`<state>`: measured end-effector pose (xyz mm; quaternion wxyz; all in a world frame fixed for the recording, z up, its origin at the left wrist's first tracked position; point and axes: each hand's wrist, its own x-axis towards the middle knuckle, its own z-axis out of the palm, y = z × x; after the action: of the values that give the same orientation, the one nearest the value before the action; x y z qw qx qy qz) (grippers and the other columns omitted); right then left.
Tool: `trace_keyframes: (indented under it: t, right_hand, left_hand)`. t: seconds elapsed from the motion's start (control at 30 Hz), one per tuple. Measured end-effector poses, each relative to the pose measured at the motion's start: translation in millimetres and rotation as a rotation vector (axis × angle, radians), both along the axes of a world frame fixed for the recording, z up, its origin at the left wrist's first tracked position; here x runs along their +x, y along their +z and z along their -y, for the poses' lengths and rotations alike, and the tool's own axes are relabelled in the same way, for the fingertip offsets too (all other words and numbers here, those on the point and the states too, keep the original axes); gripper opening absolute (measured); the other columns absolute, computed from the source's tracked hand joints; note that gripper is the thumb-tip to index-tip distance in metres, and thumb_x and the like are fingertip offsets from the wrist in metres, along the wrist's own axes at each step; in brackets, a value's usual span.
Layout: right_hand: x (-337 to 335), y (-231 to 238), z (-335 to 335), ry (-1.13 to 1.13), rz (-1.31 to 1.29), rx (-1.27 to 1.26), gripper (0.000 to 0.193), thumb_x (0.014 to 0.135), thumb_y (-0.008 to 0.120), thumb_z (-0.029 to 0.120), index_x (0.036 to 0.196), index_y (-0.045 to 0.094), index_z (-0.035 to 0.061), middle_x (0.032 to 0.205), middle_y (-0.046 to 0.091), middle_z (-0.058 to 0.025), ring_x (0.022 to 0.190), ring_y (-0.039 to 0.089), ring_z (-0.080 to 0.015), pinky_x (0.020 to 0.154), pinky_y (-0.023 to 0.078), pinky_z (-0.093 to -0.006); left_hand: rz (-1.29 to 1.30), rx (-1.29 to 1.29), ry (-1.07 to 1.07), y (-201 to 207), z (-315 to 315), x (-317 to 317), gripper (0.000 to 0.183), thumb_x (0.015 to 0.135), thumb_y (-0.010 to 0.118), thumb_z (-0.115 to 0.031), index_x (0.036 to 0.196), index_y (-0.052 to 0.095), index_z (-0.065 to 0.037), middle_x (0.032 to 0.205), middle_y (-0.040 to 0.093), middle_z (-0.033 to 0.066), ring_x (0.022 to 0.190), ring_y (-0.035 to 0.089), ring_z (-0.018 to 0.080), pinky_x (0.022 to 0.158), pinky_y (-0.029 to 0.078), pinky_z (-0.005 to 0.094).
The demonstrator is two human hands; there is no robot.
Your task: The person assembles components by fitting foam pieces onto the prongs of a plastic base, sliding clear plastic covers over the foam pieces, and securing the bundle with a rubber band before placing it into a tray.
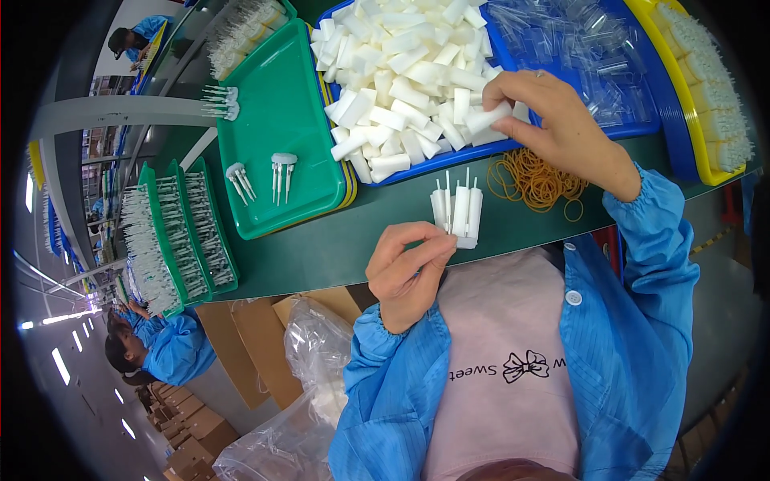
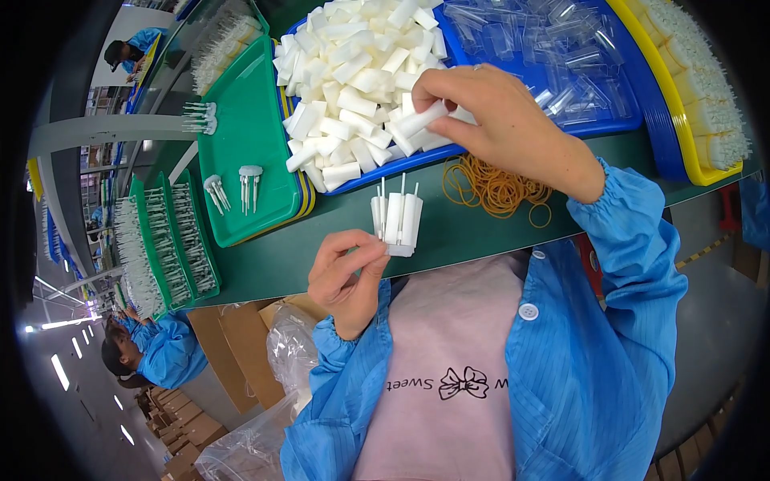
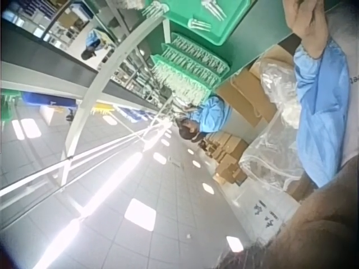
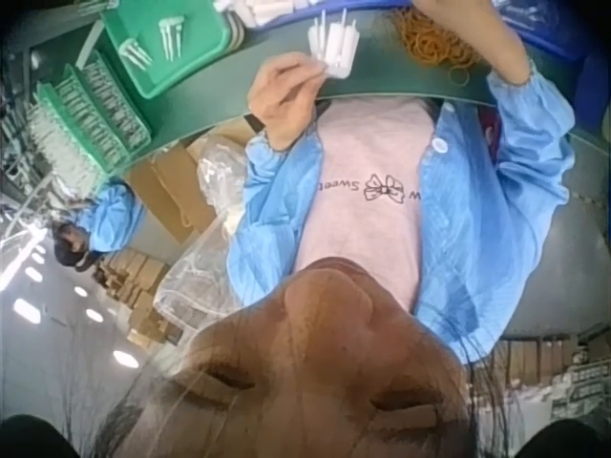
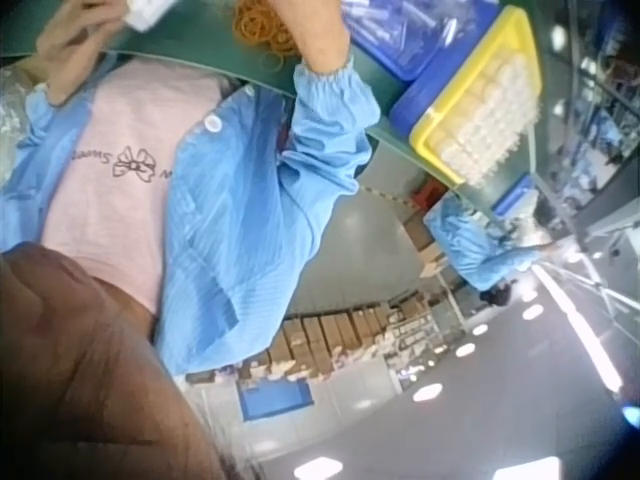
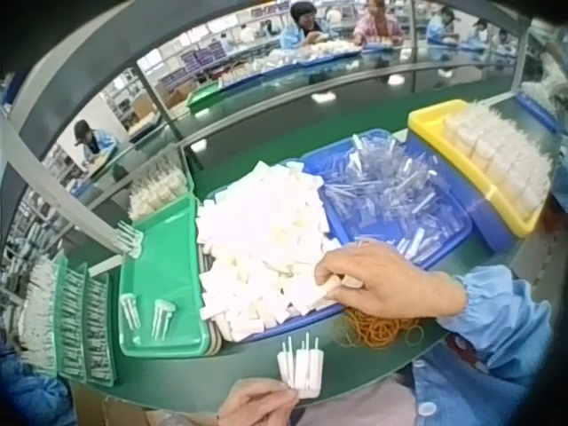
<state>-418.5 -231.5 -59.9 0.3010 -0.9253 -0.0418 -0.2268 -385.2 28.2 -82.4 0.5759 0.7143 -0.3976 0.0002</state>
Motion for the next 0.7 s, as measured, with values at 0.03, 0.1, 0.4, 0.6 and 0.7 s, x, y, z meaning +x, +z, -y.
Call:
trace_keyframes:
  t: [0.03, 0.1, 0.4, 0.6, 0.7]
  right_hand:
    - [0, 2, -2, 0.057, -0.034, 0.173, 0.013, 0.081, 0.064, 0.010, 0.091, 0.056, 0.0084, 0.074, 0.058, -0.0081, 0.069, 0.058, -0.0257, 0.062, 0.043, -0.0355]
    - [1, 2, -3, 0.057, -0.036, 0.197, 0.010, 0.083, 0.062, 0.012, 0.089, 0.056, 0.0070, 0.070, 0.057, -0.0093, 0.063, 0.057, -0.0265, 0.057, 0.042, -0.0353]
    - [0, 12, -8, 0.174, -0.261, 0.295, 0.019, 0.091, 0.056, 0.019, 0.084, 0.056, 0.0011, 0.068, 0.054, -0.0115, 0.059, 0.050, -0.0228, 0.054, 0.037, -0.0330]
    - [6, 11, -3, 0.373, -0.357, 0.384, 0.027, 0.093, 0.054, 0.022, 0.076, 0.053, 0.0007, 0.064, 0.050, -0.0097, 0.057, 0.046, -0.0192, 0.053, 0.036, -0.0320]
    - [8, 11, -2, 0.496, -0.402, 0.436, 0.028, 0.093, 0.055, 0.023, 0.077, 0.055, 0.0008, 0.063, 0.050, -0.0075, 0.058, 0.046, -0.0171, 0.054, 0.037, -0.0308]
  left_hand:
    - [-0.001, 0.000, 0.000, 1, 0, -1, 0.027, 0.064, 0.076, 0.009, 0.088, 0.070, -0.003, 0.086, 0.064, 0.0090, 0.076, 0.060, 0.0199, 0.064, 0.048, 0.0279]
    - [0.026, 0.018, -0.008, 3, 0, -2, 0.026, 0.063, 0.076, 0.008, 0.086, 0.070, -0.003, 0.085, 0.064, 0.0083, 0.075, 0.060, 0.0204, 0.064, 0.048, 0.0284]
    - [0.118, -0.013, -0.071, 9, -1, 1, 0.033, 0.056, 0.076, 0.007, 0.086, 0.071, -0.005, 0.085, 0.064, 0.0074, 0.075, 0.061, 0.0216, 0.064, 0.049, 0.0300]
    - [0.238, 0.021, -0.148, 15, 1, 3, 0.033, 0.054, 0.074, 0.002, 0.086, 0.073, -0.008, 0.085, 0.064, 0.0063, 0.076, 0.061, 0.0224, 0.065, 0.052, 0.0323]
    - [0.332, 0.020, -0.196, 16, 2, 6, 0.030, 0.056, 0.072, -0.001, 0.085, 0.073, -0.009, 0.083, 0.064, 0.0048, 0.073, 0.061, 0.0213, 0.064, 0.052, 0.0314]
